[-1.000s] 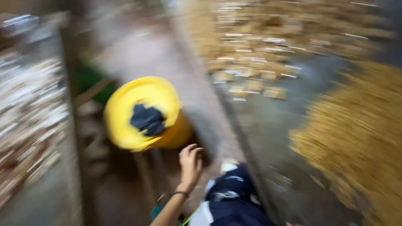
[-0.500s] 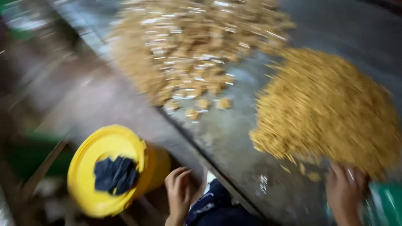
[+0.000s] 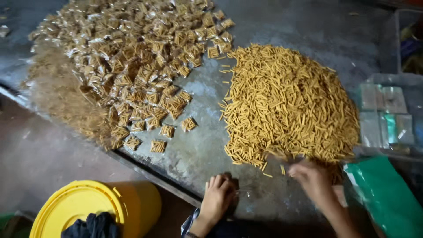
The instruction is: The person fills small plastic bags with snacks from a large pile and seals them using a heat sealer.
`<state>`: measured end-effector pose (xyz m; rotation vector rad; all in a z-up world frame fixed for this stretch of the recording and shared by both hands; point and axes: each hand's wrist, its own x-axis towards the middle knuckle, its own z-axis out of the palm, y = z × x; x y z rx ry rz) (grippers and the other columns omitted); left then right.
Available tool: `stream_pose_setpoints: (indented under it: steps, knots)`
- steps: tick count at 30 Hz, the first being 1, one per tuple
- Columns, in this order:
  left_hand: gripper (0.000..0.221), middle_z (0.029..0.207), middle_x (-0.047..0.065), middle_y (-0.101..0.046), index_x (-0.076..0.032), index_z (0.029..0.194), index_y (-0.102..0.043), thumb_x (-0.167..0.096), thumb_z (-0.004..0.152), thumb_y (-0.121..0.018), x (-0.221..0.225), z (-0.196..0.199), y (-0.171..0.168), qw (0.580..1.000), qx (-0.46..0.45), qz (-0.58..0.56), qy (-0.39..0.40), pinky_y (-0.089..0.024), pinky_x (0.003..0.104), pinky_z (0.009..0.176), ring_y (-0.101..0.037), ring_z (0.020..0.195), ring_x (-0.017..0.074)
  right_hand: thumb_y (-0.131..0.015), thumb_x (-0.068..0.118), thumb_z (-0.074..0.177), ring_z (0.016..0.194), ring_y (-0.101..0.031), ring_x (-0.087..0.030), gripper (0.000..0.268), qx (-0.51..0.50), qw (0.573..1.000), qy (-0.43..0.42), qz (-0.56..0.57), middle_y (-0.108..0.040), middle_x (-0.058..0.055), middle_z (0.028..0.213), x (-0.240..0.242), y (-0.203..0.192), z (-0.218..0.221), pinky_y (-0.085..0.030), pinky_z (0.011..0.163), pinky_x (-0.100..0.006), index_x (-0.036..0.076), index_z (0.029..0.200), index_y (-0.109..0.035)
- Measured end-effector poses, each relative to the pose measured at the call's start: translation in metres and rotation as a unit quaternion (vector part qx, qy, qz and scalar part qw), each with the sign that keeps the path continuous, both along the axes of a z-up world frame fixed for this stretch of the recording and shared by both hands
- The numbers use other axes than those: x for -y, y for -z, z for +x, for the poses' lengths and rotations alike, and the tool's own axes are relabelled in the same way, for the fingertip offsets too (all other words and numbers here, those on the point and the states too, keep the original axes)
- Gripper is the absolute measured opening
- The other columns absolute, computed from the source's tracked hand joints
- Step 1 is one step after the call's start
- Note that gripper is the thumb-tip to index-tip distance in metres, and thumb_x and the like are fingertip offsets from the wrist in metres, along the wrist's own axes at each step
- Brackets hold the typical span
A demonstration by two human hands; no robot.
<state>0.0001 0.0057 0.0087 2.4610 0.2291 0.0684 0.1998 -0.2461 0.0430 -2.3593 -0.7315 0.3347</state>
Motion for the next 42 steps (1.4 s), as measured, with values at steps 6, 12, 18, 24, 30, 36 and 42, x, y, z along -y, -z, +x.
stream_pose_setpoints:
  steps: [6, 12, 18, 24, 30, 36, 42]
  knots:
    - [0.035, 0.113, 0.002, -0.065, -0.015, 0.121, -0.056, -0.027, 0.088, -0.059, 0.003, 0.001, -0.020, 0.990, -0.009, -0.112, -0.084, -0.036, 0.037, 0.087, -0.055, 0.101, 0.0222, -0.068, 0.014, 0.082, 0.081, -0.070, -0.017, 0.017, -0.055, 0.998, -0.026, 0.007, -0.073, -0.004, 0.098, -0.050, 0.014, 0.004, -0.056, 0.073, -0.028, 0.011, 0.098, -0.073]
    - [0.016, 0.088, 0.002, -0.065, -0.016, 0.089, -0.065, -0.030, 0.093, -0.057, 0.000, 0.001, -0.021, 0.992, 0.054, -0.093, -0.068, -0.038, 0.037, 0.076, -0.057, 0.084, 0.0239, -0.069, 0.007, 0.081, 0.094, -0.065, -0.024, 0.016, 0.102, 0.987, 0.006, 0.125, -0.065, -0.008, 0.098, -0.034, 0.018, -0.012, -0.053, 0.084, -0.033, 0.003, 0.096, -0.073]
    - [0.025, 0.106, 0.009, -0.070, -0.010, 0.112, -0.066, -0.018, 0.093, -0.052, -0.005, 0.003, -0.024, 0.976, 0.085, -0.175, -0.100, -0.045, 0.034, 0.084, -0.064, 0.093, 0.0253, -0.068, 0.000, 0.084, 0.088, -0.064, -0.022, 0.018, 0.153, 0.971, 0.055, 0.176, -0.064, -0.008, 0.096, -0.019, 0.018, -0.047, -0.050, 0.084, -0.033, 0.006, 0.101, -0.073]
    - [0.037, 0.087, -0.002, -0.066, -0.012, 0.118, -0.059, -0.013, 0.082, -0.071, -0.014, 0.000, -0.001, 0.905, 0.077, -0.369, -0.197, -0.045, 0.023, 0.087, -0.059, 0.088, 0.0079, -0.065, -0.002, 0.089, 0.090, -0.064, -0.027, 0.016, 0.198, 0.966, 0.050, 0.157, -0.064, -0.012, 0.102, -0.015, 0.022, -0.066, -0.052, 0.076, -0.038, 0.004, 0.103, -0.072]
    - [0.018, 0.082, 0.006, -0.067, -0.011, 0.091, -0.052, -0.005, 0.085, -0.068, -0.010, -0.002, 0.019, 0.793, 0.124, -0.566, -0.190, -0.051, 0.024, 0.074, -0.064, 0.077, 0.0123, -0.060, -0.004, 0.090, 0.096, -0.063, -0.027, 0.017, 0.218, 0.957, 0.018, 0.189, -0.064, -0.014, 0.103, -0.022, 0.016, -0.074, -0.049, 0.091, -0.036, 0.000, 0.103, -0.069]
    - [0.033, 0.085, 0.008, -0.067, -0.004, 0.110, -0.054, -0.003, 0.081, -0.070, 0.009, 0.003, 0.007, 0.737, 0.111, -0.627, -0.225, -0.055, 0.030, 0.073, -0.065, 0.074, 0.0163, -0.062, -0.001, 0.089, 0.098, -0.061, -0.026, 0.018, 0.216, 0.963, 0.056, 0.154, -0.062, -0.013, 0.106, -0.014, 0.038, -0.078, -0.048, 0.091, -0.036, 0.005, 0.104, -0.069]
    - [0.031, 0.084, 0.001, -0.062, -0.005, 0.111, -0.055, 0.001, 0.084, -0.069, 0.027, 0.007, -0.004, 0.778, 0.111, -0.599, -0.153, -0.049, 0.020, 0.075, -0.058, 0.077, 0.0055, -0.057, 0.031, 0.090, 0.094, -0.060, -0.017, 0.031, 0.015, 0.961, 0.110, 0.252, -0.064, -0.006, 0.101, -0.044, -0.015, -0.096, -0.049, 0.081, -0.026, 0.008, 0.106, -0.070]
